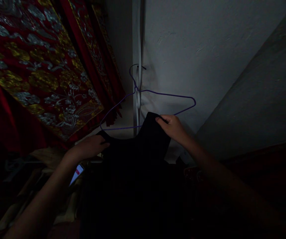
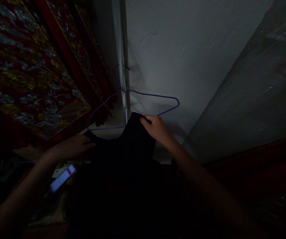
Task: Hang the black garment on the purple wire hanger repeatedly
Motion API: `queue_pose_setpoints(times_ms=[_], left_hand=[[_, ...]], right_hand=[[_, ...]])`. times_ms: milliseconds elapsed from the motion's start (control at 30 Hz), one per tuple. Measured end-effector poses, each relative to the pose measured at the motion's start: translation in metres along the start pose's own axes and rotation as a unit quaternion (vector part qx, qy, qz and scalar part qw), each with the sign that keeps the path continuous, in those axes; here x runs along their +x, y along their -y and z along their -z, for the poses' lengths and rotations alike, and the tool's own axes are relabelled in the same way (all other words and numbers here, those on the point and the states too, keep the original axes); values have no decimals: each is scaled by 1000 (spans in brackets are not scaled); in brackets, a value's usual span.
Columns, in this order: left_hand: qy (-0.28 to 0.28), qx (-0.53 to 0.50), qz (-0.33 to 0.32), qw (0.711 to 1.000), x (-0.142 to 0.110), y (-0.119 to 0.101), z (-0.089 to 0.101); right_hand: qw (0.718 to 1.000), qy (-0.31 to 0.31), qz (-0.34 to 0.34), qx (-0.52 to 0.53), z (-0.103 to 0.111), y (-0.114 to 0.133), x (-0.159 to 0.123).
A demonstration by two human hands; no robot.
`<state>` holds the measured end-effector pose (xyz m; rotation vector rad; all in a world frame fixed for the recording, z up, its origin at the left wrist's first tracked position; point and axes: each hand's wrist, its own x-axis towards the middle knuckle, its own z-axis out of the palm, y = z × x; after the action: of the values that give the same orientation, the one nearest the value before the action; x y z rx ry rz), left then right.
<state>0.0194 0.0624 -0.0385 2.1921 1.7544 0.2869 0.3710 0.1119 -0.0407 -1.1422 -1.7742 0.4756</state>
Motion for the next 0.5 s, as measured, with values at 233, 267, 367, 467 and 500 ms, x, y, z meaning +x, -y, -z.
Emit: queue_pose_setpoints(times_ms=[233, 267, 367, 467, 500], left_hand=[[-64, 48, 3, 997, 4, -8, 11], [-110, 46, -24, 993, 5, -14, 18], [-212, 9, -133, 968, 10, -36, 35], [-262, -26, -206, 942, 20, -53, 39], [-282, -35, -216, 934, 26, -55, 39]], right_hand=[[999, 10, -41, 24, -1, -2, -2], [998, 12, -47, 27, -2, -2, -2], [997, 20, -54, 47, -7, 0, -5], [995, 35, -47, 77, -13, 4, -9], [995, 39, -39, 80, -14, 5, -10]])
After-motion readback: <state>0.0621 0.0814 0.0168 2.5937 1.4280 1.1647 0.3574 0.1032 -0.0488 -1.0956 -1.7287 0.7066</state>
